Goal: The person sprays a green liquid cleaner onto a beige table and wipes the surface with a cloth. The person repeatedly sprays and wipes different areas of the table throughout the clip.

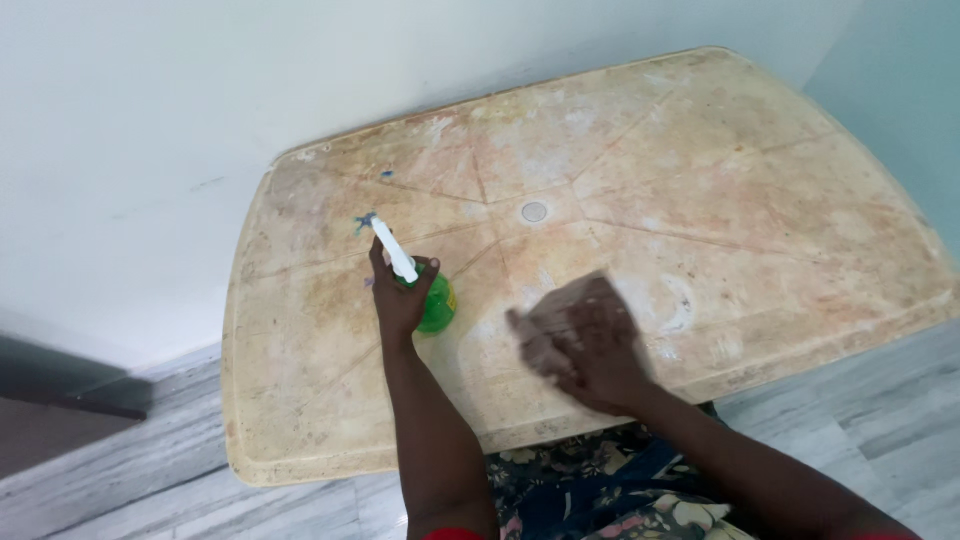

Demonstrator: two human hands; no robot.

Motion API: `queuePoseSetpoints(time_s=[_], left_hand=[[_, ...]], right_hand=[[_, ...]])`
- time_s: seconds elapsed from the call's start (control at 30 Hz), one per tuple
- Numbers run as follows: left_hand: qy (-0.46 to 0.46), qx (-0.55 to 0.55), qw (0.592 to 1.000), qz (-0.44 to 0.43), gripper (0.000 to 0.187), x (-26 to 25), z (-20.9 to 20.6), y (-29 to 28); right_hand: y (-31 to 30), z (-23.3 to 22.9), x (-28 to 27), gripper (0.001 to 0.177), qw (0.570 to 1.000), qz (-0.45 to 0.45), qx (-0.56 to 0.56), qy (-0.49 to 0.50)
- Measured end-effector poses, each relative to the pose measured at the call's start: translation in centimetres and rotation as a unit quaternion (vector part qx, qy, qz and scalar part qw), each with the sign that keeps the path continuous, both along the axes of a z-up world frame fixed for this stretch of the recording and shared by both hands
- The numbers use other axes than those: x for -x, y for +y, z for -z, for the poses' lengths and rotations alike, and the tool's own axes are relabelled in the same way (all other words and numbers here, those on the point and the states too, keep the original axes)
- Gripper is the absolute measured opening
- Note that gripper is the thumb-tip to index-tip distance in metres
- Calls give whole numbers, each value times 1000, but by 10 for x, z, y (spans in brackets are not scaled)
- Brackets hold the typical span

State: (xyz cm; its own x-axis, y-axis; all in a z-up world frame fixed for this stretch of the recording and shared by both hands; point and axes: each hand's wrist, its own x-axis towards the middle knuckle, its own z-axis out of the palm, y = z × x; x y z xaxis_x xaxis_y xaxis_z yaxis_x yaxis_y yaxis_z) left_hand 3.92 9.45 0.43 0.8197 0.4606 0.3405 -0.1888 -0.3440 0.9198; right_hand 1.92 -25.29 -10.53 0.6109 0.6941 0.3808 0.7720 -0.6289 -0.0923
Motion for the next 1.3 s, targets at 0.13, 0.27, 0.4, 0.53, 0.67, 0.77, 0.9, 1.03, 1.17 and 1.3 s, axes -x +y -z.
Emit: queuePoseSetpoints(time_s=[0.13, 0.27, 0.4, 0.53, 0.67, 0.77, 0.9, 1.03, 1.17, 1.3], left_hand=[[-16, -8, 1000, 17, 88, -4, 0, 1], [2, -12, 1000, 23, 86, -4, 1, 5], [-2, -60, 998, 4, 85, -8, -1, 4], [-18, -108, 994, -13, 84, -3, 2, 5], [11, -13, 1000, 5, 88, -3, 0, 1], [14, -19, 1000, 5, 89, -3, -5, 2], [-17, -63, 997, 32, 84, 0, -10, 5], [41, -60, 997, 34, 89, -1, -21, 5], [94, -45, 994, 27, 92, -6, -25, 3], [89, -40, 995, 29, 93, -11, -26, 6]], right_hand=[[71, -38, 49, 71, 979, -82, 88, 165], [63, -42, 38, 62, 984, -96, 8, 147], [15, -20, -37, 75, 995, 49, -38, 75], [-79, 8, -139, 79, 965, 262, -3, 16], [-158, 27, -211, 64, 933, 294, -26, -207], [-178, 29, -243, 59, 941, 322, -79, -72], [-170, 18, -287, 70, 913, 400, -79, -10], [-139, -2, -331, 71, 874, 482, -47, 38], [-92, -4, -374, 76, 884, 453, -63, 94], [-1, 11, -415, 90, 922, 357, -50, 145]])
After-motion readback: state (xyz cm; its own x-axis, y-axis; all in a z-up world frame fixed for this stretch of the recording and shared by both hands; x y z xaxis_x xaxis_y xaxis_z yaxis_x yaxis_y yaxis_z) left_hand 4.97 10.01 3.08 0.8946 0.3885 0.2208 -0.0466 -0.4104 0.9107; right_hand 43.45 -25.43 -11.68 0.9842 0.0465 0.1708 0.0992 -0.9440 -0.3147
